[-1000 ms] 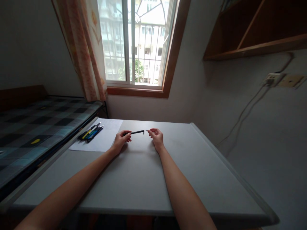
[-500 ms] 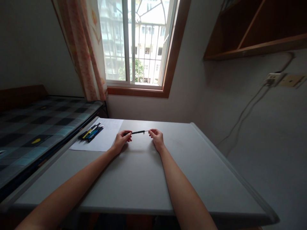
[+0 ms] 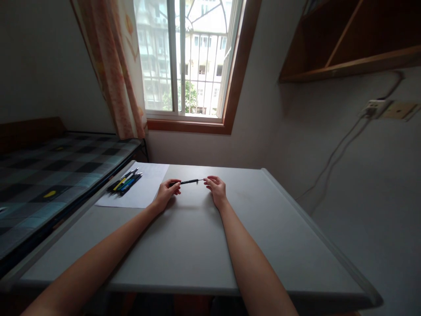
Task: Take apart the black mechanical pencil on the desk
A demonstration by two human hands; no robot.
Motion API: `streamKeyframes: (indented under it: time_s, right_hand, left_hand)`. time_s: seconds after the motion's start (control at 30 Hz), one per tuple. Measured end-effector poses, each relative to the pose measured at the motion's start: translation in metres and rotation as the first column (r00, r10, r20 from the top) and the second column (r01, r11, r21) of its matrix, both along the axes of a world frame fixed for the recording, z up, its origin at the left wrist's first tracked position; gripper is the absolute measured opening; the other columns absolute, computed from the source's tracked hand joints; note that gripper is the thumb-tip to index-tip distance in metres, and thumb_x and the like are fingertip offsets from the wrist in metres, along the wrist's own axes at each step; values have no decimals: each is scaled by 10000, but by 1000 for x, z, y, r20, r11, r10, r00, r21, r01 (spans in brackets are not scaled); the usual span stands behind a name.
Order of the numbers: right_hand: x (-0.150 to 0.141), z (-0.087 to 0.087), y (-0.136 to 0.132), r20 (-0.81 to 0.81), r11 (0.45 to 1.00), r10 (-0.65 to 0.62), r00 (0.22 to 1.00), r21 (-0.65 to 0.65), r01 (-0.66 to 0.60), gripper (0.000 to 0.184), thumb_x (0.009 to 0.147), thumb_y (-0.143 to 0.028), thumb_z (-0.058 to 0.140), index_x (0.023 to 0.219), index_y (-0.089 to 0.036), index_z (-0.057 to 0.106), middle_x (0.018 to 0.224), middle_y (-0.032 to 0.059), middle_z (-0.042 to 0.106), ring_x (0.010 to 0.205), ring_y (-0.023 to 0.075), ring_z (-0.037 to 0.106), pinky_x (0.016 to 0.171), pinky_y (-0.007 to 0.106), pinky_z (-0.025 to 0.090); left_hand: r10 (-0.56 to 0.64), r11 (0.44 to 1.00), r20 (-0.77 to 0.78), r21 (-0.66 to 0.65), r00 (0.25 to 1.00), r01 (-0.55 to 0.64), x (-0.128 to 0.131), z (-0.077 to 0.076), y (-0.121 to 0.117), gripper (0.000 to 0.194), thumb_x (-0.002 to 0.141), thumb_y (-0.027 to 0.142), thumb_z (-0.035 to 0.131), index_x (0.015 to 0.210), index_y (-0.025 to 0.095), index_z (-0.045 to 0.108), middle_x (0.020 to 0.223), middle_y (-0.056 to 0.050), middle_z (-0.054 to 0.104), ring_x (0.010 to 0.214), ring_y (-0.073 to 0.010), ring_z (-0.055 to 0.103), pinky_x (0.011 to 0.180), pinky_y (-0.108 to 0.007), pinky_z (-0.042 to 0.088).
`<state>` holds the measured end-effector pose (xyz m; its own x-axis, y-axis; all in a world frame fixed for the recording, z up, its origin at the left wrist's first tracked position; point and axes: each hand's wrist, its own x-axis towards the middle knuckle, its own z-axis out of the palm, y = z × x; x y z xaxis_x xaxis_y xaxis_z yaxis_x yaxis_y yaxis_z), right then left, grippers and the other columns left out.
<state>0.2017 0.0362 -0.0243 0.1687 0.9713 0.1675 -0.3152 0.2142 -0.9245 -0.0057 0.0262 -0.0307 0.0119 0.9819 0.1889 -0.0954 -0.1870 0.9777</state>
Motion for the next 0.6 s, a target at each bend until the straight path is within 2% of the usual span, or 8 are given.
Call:
streamKeyframes:
  time_s: [0.3, 0.6]
  right_hand:
    - [1, -3, 4, 38, 1000, -6, 999, -12, 7, 226, 598, -312, 648, 771, -171, 611, 693, 19, 639, 590, 102, 544, 560, 227, 389]
    - [-1, -2, 3, 135, 1000, 7, 991, 10, -9, 227, 610, -331, 641, 765, -166, 646, 690, 21, 630, 594, 104, 532, 563, 238, 385]
  left_hand:
    - [4, 1000, 5, -12, 1000, -4, 0, 1, 0, 438, 600, 415, 673, 910, 112, 607, 609, -7, 583, 513, -114, 565, 516, -236, 426]
    - [-3, 1000, -6, -2, 1000, 3, 0, 1, -1, 439, 616, 400, 665, 932, 101, 605, 613, -18, 584, 517, -119, 563, 524, -247, 434]
